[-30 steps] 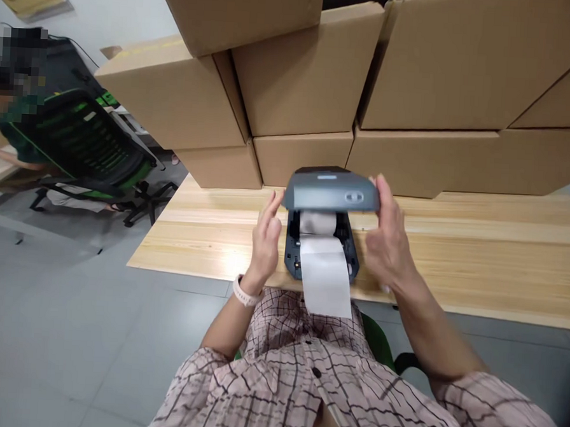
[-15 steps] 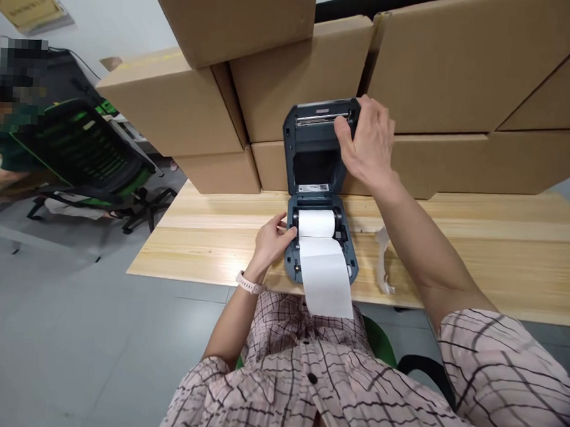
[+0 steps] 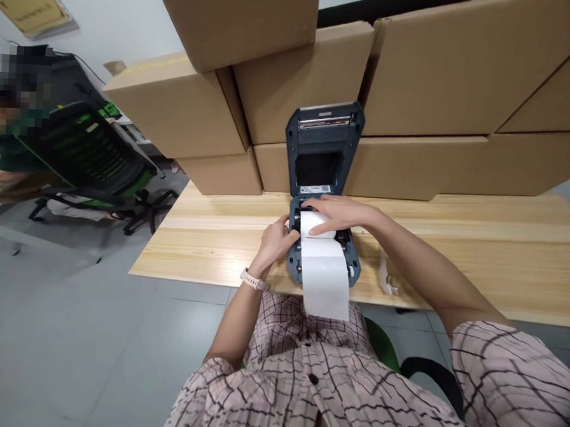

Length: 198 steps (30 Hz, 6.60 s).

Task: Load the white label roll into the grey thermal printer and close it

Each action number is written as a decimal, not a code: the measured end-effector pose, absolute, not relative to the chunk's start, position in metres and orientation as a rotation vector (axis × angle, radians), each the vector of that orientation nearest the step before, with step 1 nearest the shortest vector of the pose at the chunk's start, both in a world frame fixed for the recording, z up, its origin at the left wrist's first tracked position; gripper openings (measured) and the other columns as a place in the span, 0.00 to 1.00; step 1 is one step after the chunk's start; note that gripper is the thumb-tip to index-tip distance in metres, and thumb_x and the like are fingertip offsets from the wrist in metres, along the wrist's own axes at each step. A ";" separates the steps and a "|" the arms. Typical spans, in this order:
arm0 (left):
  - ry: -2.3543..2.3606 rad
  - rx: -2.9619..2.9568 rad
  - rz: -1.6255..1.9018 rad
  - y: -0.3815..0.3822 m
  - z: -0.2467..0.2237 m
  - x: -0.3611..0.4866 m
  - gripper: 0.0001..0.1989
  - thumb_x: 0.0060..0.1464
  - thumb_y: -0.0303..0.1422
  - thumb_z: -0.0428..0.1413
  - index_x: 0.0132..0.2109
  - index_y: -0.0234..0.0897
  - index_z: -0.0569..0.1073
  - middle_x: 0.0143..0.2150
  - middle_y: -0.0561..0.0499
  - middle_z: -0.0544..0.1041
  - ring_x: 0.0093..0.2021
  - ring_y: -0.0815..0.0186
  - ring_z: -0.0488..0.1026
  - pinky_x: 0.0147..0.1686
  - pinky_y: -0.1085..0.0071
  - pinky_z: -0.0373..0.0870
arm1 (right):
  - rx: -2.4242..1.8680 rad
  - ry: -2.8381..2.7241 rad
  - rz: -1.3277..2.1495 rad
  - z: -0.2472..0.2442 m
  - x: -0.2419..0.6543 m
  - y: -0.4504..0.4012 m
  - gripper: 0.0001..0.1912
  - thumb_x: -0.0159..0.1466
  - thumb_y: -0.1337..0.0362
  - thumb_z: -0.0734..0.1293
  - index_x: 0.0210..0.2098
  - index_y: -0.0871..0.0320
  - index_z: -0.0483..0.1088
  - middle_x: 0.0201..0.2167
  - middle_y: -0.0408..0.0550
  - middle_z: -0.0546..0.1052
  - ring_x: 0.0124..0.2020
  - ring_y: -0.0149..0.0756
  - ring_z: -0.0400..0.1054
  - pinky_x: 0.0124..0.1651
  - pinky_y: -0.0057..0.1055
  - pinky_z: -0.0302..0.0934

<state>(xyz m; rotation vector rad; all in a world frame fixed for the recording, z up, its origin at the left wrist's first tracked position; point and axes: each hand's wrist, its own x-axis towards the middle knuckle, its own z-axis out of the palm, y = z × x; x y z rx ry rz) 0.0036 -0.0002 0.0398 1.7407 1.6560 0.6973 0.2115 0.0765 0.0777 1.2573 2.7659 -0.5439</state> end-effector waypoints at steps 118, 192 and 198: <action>1.677 1.611 0.987 -0.005 0.017 0.014 0.21 0.61 0.38 0.58 0.59 0.35 0.78 0.54 0.40 0.80 0.48 0.56 0.77 0.52 0.60 0.71 | 1.225 3.674 -0.463 0.002 0.245 -0.080 0.25 0.71 0.75 0.63 0.64 0.51 0.74 0.64 0.53 0.79 0.65 0.46 0.74 0.63 0.54 0.73; 1.188 0.979 1.004 -0.152 0.000 0.044 0.29 0.58 0.58 0.61 0.29 0.34 0.82 0.25 0.46 0.80 0.26 0.66 0.74 0.29 0.70 0.70 | 1.910 3.723 -0.655 0.004 0.223 -0.066 0.22 0.77 0.61 0.55 0.63 0.49 0.74 0.68 0.47 0.74 0.76 0.49 0.58 0.77 0.61 0.54; 1.170 0.784 1.090 -0.132 0.001 0.063 0.24 0.41 0.52 0.74 0.27 0.34 0.82 0.24 0.51 0.79 0.26 0.68 0.71 0.29 0.71 0.69 | 1.950 3.688 -0.622 0.006 0.223 -0.066 0.22 0.77 0.61 0.55 0.64 0.48 0.72 0.66 0.47 0.76 0.75 0.47 0.60 0.75 0.59 0.56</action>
